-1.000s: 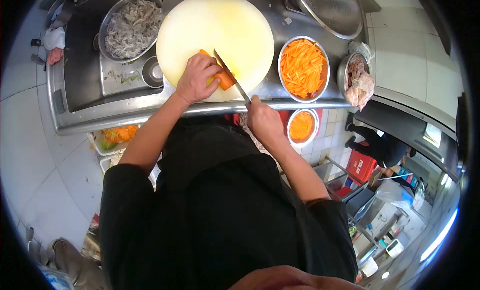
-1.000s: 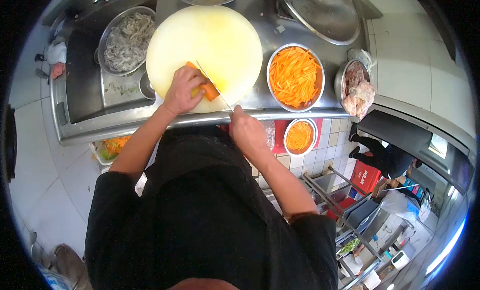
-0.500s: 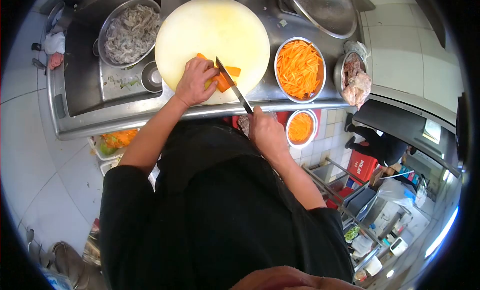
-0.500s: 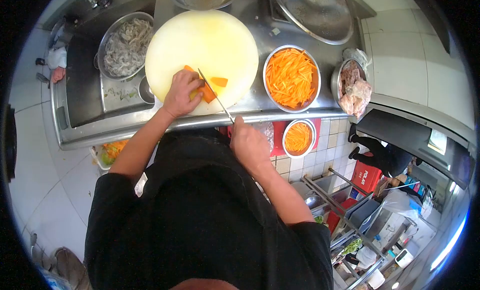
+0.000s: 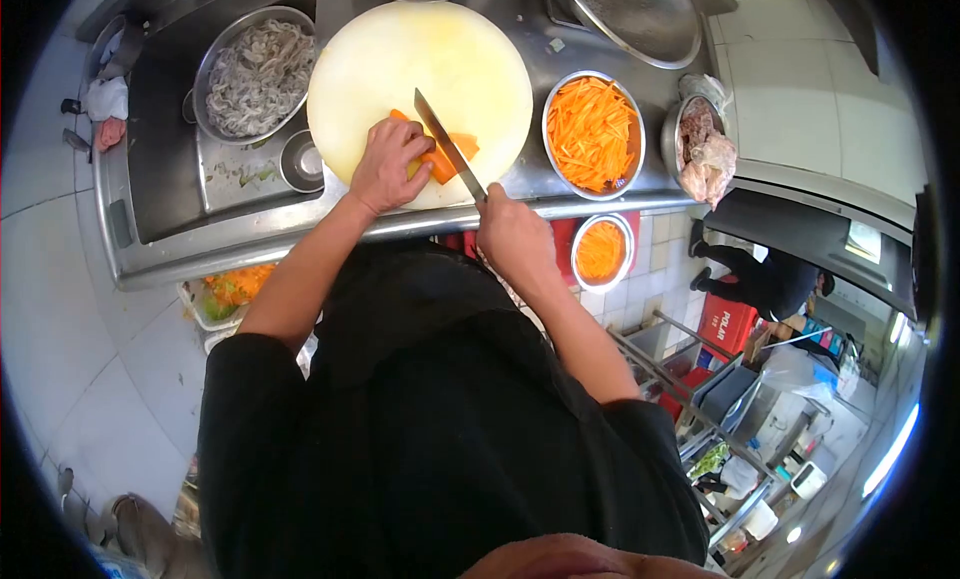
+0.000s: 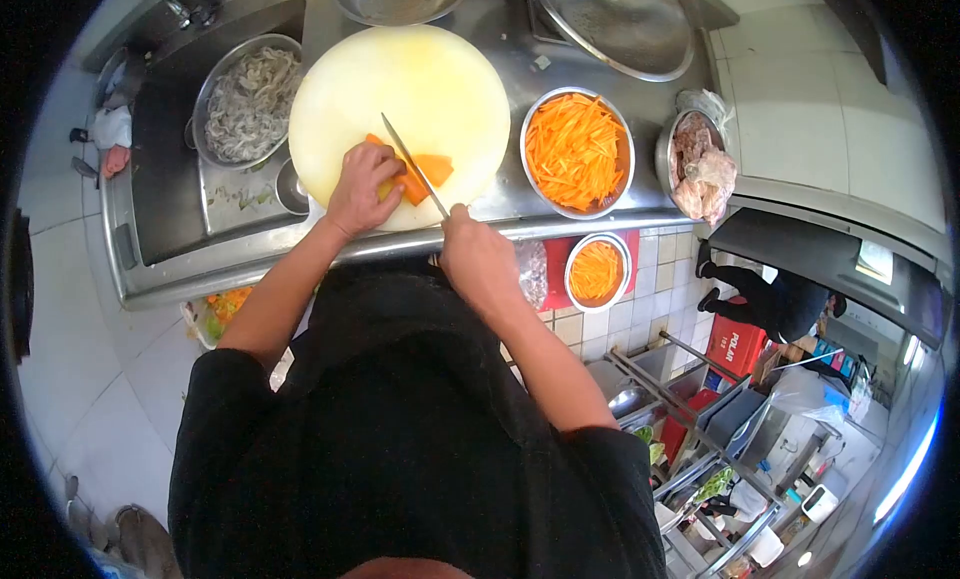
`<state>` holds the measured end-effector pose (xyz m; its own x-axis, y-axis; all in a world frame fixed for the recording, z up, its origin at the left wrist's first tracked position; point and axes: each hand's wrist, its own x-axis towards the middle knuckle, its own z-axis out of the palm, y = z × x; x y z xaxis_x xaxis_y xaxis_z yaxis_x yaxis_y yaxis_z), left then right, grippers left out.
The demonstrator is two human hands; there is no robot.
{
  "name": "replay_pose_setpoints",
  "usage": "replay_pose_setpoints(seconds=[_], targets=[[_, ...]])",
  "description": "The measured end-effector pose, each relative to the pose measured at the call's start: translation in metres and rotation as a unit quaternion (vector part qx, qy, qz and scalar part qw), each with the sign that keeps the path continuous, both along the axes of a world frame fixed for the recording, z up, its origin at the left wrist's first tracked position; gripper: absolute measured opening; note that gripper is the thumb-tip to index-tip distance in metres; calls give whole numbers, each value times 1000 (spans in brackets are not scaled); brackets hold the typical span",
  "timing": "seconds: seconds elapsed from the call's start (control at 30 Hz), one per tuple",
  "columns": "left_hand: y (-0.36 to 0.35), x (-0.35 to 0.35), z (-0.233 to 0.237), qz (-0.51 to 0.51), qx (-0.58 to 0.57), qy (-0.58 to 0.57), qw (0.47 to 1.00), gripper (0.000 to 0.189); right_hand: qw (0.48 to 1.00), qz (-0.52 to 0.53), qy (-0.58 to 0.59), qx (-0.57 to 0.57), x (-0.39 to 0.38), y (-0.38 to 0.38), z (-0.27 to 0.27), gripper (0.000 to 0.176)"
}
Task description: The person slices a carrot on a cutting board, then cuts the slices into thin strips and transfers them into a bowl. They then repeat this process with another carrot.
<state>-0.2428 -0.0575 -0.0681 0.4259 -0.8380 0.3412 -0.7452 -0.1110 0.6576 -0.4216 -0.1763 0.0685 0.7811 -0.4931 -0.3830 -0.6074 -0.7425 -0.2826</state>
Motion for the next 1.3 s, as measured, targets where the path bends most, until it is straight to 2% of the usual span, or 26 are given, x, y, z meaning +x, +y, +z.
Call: replay_pose_setpoints(seconds=[0.17,0.27,0.37,0.47,0.77,0.87,0.97,1.07,1.2,1.3], targets=[[-1,0,0,5,-20,-4,1000,25,1000,-11,21,-5,-23,12,24,18],[-1,1,-1,6,-25,-2,1000,27,1000,-20,3,17,-20,12,-1,19],[-1,1,-3,2,-30,-5,1000,28,1000,-19,-12,9,2,7,-50,18],[-1,2,-2,3,-27,-14,1000,27,999,-14,-29,8,9,6,-58,17],[-2,1,-5,-2,-21,-6,1000,27,999,-38,22,13,-19,21,27,16],[-1,2,-2,-5,-19,0,1000,27,998,-51,22,11,-23,27,7,15],[0,2,-2,-1,-20,-5,1000,26,999,-33,-18,8,-5,21,-41,14],[-2,3,-4,-2,-30,-2,1000,26,998,-58,-10,10,16,19,-52,14],[0,6,-7,-17,-27,7,999,27,999,-50,-23,0,13,17,-37,19],[0,5,-5,-15,-31,6,999,26,998,-67,-10,-6,1,28,0,21]])
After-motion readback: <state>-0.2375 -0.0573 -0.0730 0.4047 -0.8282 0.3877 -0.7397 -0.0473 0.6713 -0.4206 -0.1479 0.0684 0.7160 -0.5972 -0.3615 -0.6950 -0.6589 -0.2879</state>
